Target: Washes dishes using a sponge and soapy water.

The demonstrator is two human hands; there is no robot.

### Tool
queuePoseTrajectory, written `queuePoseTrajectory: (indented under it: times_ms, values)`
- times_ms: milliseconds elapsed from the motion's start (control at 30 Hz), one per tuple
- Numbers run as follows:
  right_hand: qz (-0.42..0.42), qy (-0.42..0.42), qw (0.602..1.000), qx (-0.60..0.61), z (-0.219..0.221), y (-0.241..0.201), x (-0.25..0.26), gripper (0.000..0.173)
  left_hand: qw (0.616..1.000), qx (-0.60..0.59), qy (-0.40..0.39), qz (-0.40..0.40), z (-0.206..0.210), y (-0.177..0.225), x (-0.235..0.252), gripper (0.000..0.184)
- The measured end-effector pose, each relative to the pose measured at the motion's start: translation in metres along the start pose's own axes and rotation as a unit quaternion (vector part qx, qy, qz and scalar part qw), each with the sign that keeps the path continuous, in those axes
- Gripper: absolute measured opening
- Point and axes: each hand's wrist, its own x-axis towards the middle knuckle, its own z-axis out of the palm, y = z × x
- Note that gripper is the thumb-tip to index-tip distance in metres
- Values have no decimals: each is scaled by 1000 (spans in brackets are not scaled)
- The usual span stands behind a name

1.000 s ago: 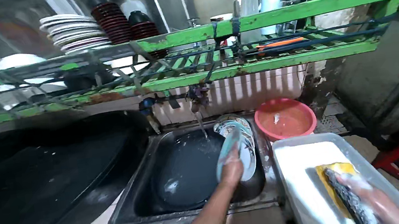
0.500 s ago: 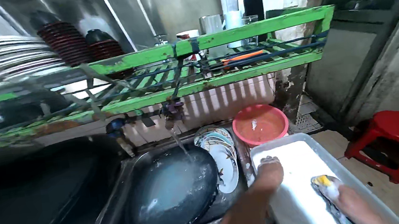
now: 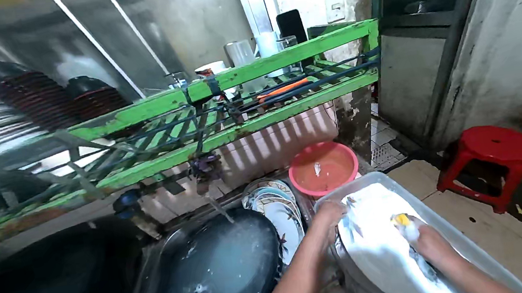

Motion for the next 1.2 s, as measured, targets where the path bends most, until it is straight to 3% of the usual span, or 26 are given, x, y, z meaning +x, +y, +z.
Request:
queuePoseTrajectory:
  times_ms: [67, 100, 200, 233, 300, 367, 433, 500, 533, 600, 633, 700, 767, 833, 933, 967, 1000, 1033, 1133, 1167, 1200]
  values:
    - [2, 20, 1000, 23, 2, -9, -1, 46, 989, -150, -6, -3, 10, -7, -18, 41]
    - [-7, 33, 999, 41, 4, -15, -3, 47, 980, -199, -21, -7, 15, -8, -29, 53]
    - [-113, 87, 976, 163, 16, -48, -20, 50, 964, -254, -73, 3, 23, -2, -56, 78]
    - [-162, 104, 954, 229, 24, -60, -24, 51, 961, -264, -85, 3, 23, 0, -64, 75]
    - [-236, 125, 909, 321, 39, -78, -17, 55, 960, -275, -55, -3, 27, 3, -78, 35]
    - [-185, 121, 938, 268, 25, -85, 0, 52, 948, -307, -66, 48, 27, -1, -93, 32]
    - [-97, 132, 968, 192, 10, -83, 21, 49, 931, -321, -124, 125, 25, -5, -105, 75]
    - [-84, 136, 966, 202, 11, -89, 16, 48, 933, -312, -135, 118, 25, -3, -107, 96]
    - [-117, 133, 956, 235, 18, -96, 3, 48, 933, -310, -137, 123, 23, -6, -103, 94]
    - [-198, 124, 926, 296, 35, -113, -21, 48, 936, -306, -105, 137, 18, -15, -97, 63]
    - [-222, 115, 916, 313, 38, -116, -22, 48, 938, -305, -90, 140, 15, -16, -98, 56]
    - [-214, 119, 922, 301, 31, -104, -3, 45, 950, -269, -70, 139, 14, -12, -112, 88]
    - [-127, 153, 946, 258, 11, -89, 24, 44, 960, -244, -57, 124, 18, -3, -126, 105]
    - [-126, 181, 946, 237, -2, -85, 26, 42, 959, -266, -63, 80, 17, 2, -133, 95]
    - [-264, 147, 933, 196, 2, -106, -18, 39, 946, -297, -128, 28, 6, -7, -120, 41]
    - [-326, 144, 917, 181, 9, -115, -29, 37, 943, -293, -154, 40, 2, -11, -113, 31]
    - [-382, 159, 895, 168, 16, -118, -31, 37, 943, -291, -150, 55, 1, -13, -110, 28]
    - [-387, 162, 892, 168, 18, -114, -24, 38, 946, -287, -132, 67, 1, -12, -112, 36]
    - [-205, 182, 940, 202, -2, -95, 12, 39, 958, -274, -67, 59, 9, -2, -132, 80]
    - [-159, 191, 947, 205, -9, -92, 18, 42, 956, -282, -69, 50, 10, 1, -136, 84]
    - [-158, 195, 947, 200, -12, -92, 15, 42, 953, -292, -70, 34, 10, 3, -138, 76]
